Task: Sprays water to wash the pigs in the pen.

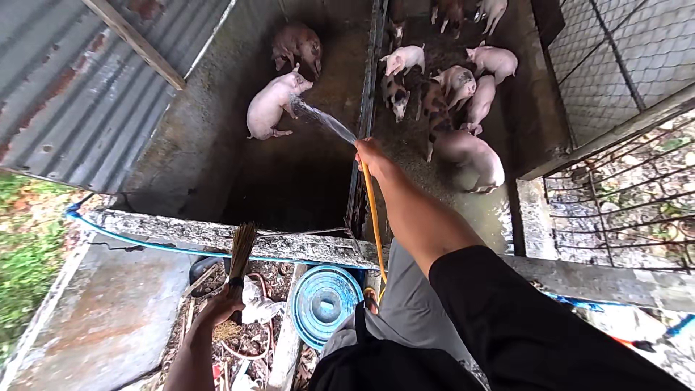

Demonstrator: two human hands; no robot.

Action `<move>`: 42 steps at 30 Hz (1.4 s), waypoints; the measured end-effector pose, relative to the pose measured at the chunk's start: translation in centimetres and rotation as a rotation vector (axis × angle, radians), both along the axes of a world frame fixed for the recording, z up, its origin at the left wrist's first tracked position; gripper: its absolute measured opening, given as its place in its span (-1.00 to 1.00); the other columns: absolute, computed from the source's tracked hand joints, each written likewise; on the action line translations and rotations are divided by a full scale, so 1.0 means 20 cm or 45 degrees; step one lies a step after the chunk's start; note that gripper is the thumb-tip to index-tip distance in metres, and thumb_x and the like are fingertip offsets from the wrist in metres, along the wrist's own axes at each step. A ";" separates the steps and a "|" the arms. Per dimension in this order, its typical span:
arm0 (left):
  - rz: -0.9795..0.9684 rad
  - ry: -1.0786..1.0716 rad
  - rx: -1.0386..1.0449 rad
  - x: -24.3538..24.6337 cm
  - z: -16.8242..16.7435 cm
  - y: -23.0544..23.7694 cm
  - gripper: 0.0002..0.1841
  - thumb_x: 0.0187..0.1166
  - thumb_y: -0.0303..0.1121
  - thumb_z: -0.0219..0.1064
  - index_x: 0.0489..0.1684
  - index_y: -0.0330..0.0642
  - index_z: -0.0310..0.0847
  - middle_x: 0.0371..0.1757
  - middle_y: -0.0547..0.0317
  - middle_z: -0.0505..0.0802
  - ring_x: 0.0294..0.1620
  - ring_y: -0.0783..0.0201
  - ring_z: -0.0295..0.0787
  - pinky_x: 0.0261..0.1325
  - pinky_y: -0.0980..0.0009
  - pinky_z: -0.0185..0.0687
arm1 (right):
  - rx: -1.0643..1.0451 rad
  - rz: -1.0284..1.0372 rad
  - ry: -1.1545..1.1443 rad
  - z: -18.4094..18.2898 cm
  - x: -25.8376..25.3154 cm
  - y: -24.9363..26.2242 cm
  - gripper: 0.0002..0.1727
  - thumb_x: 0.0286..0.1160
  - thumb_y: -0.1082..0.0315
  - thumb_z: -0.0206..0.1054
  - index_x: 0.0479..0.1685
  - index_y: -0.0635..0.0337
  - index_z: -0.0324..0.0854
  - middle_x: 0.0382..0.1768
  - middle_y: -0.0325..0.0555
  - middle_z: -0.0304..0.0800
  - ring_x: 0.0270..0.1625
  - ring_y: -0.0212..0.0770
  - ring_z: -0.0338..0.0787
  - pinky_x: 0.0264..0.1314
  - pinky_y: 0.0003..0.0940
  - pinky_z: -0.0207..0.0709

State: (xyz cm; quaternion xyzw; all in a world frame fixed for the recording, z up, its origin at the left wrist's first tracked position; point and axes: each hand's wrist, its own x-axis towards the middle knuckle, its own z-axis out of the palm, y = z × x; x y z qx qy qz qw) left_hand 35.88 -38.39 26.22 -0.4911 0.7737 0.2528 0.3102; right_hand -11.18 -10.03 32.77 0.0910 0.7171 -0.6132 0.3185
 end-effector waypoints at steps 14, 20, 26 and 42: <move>-0.020 -0.030 0.024 -0.02 0.06 0.03 0.10 0.32 -0.24 0.68 0.91 -0.17 -0.03 0.62 -0.34 0.55 0.69 -0.24 0.42 0.70 -0.27 0.25 | -0.040 0.034 0.025 0.04 0.05 0.00 -0.72 0.79 0.18 0.11 0.28 0.11 0.44 -0.54 -0.21 0.43 -0.63 -0.32 0.46 -0.59 -0.43 0.41; 0.005 -0.003 0.045 -0.01 0.07 0.03 0.11 0.33 -0.27 0.66 0.92 -0.16 -0.08 0.62 -0.34 0.56 0.68 -0.22 0.43 0.70 -0.25 0.25 | -0.046 0.071 0.016 0.04 0.07 -0.02 -0.72 0.80 0.17 0.12 0.28 0.10 0.43 -0.54 -0.22 0.42 -0.65 -0.33 0.44 -0.61 -0.44 0.39; 0.031 0.025 0.020 0.00 0.08 0.03 0.10 0.30 -0.31 0.68 0.90 -0.16 -0.01 0.66 -0.34 0.52 0.72 -0.24 0.38 0.72 -0.26 0.22 | -0.032 0.080 0.004 0.04 0.07 -0.03 -0.69 0.82 0.16 0.09 0.35 0.09 0.41 -0.52 -0.22 0.42 -0.60 -0.32 0.44 -0.57 -0.42 0.37; 0.048 0.031 0.027 0.01 0.09 0.06 0.07 0.32 -0.38 0.68 0.89 -0.21 -0.01 0.63 -0.39 0.52 0.69 -0.27 0.40 0.70 -0.24 0.26 | -0.045 0.150 0.035 0.03 0.12 -0.04 -0.66 0.77 0.15 0.14 0.31 0.15 0.51 -0.45 -0.14 0.53 -0.53 -0.26 0.54 -0.47 -0.33 0.50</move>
